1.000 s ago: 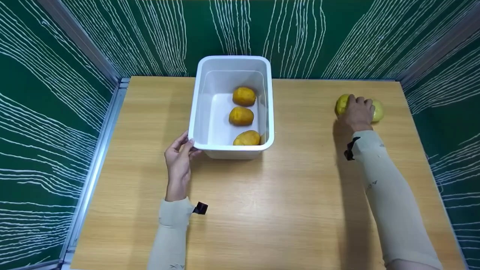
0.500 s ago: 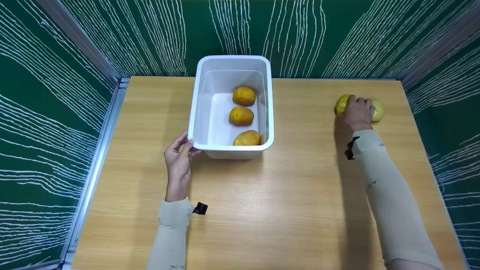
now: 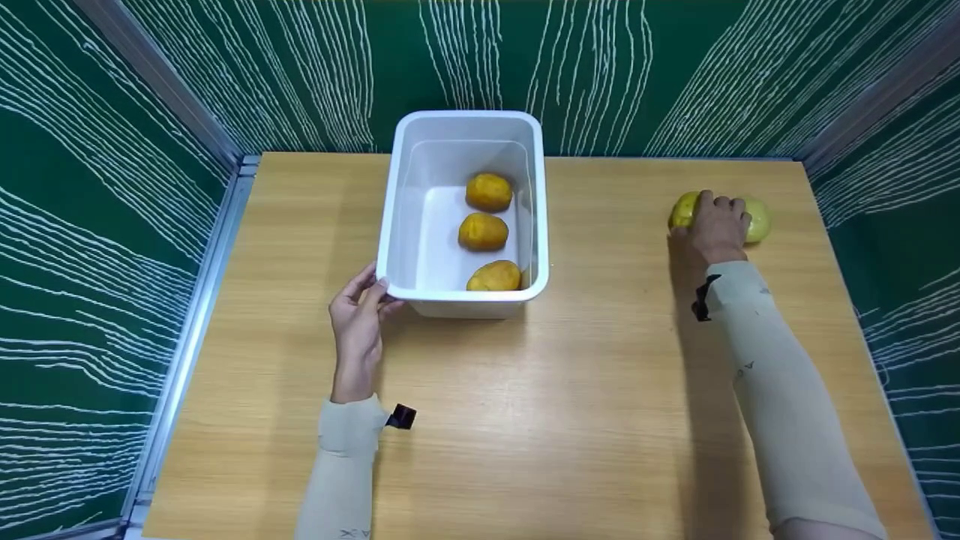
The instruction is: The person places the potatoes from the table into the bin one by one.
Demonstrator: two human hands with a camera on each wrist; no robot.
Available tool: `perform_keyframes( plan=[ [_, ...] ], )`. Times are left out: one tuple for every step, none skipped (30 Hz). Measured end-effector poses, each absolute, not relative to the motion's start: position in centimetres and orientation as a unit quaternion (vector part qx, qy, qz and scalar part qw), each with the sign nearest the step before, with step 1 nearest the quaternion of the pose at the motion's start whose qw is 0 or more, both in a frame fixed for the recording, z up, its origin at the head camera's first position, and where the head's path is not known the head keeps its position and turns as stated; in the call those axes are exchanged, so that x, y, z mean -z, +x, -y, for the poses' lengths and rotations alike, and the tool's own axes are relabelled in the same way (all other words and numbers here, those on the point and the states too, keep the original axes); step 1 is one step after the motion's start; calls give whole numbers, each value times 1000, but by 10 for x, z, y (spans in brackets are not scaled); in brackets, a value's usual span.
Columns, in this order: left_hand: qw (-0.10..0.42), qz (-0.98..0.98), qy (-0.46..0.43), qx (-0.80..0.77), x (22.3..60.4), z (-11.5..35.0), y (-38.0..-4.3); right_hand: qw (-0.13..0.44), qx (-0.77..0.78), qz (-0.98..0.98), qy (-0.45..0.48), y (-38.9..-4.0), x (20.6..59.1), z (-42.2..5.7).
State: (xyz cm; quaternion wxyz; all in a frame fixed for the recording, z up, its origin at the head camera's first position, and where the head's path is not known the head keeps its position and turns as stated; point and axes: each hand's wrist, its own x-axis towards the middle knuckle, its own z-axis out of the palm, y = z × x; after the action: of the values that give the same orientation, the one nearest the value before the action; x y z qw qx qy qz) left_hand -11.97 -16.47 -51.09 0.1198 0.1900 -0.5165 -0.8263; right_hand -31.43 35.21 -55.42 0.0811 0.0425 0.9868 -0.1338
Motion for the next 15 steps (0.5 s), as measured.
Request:
perform_keyframes(
  plan=[
    [119,518,188,826,511,165,-119,83,134,-987,43,-314,554,-353],
    [119,520,185,825,511,165,-119,85,136,-986,44,-314,555,-353],
    [119,520,186,825,511,165,-120,85,136,-986,43,-314,555,-353],
    [118,519,188,825,511,165,-120,85,136,-986,42,-314,555,-354],
    [118,519,190,825,511,165,-120,85,138,-986,41,-314,555,-354],
    [117,519,193,824,511,165,-120,84,139,-986,39,-314,555,-354],
    [117,519,197,824,511,165,-120,83,141,-986,39,-314,555,-354],
    [116,519,199,823,511,165,-121,82,143,-986,37,-314,555,-354],
    [115,519,202,823,511,165,-121,80,144,-986,36,-313,555,-354],
    [115,519,204,822,511,165,-121,78,144,-986,36,-313,555,-355],
    [114,520,206,821,511,164,-121,76,145,-986,37,-313,555,-355],
    [114,521,207,820,511,164,-121,74,146,-986,36,-313,556,-355],
    [114,521,208,820,511,164,-121,71,146,-986,35,-313,556,-355],
    [114,521,208,820,510,164,-121,67,146,-987,33,-313,556,-355],
    [115,521,208,820,510,164,-121,64,146,-987,33,-313,557,-355]
  ],
)
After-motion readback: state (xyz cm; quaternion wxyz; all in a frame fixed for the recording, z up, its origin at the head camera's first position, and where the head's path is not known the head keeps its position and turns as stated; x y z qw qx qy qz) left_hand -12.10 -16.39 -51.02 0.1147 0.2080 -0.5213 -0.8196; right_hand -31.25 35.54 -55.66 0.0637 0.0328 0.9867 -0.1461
